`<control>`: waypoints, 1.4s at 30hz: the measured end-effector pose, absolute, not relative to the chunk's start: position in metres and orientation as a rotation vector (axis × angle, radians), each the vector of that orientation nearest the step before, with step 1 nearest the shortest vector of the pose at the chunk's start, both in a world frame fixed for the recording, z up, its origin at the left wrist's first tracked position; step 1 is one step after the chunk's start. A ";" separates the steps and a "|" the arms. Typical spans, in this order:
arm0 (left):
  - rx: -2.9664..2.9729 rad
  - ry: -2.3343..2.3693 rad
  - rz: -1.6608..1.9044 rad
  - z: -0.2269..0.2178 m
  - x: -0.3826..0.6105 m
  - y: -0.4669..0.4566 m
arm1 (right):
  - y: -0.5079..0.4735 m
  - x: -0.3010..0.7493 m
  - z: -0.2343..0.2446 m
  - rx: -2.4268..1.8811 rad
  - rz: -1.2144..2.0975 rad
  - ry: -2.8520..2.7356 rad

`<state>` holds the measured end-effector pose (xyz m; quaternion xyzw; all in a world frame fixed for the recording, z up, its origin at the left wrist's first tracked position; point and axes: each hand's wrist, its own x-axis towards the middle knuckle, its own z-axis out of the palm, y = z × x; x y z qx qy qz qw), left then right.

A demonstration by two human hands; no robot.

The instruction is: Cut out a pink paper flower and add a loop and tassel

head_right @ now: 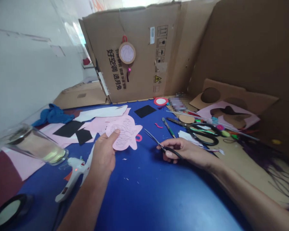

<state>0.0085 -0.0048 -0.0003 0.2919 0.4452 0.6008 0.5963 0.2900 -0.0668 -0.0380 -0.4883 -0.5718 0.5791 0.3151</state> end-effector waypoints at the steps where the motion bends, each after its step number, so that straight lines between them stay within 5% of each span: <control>1: 0.745 1.075 1.380 -0.002 0.006 -0.003 | -0.067 0.290 -0.037 -1.295 1.523 -1.523; 10: 1.111 1.252 1.246 -0.008 -0.007 0.005 | -0.072 0.290 -0.030 -1.329 1.480 -1.617; 42: 1.016 1.214 1.196 -0.006 -0.004 0.003 | -0.071 0.291 -0.030 -1.376 1.467 -1.700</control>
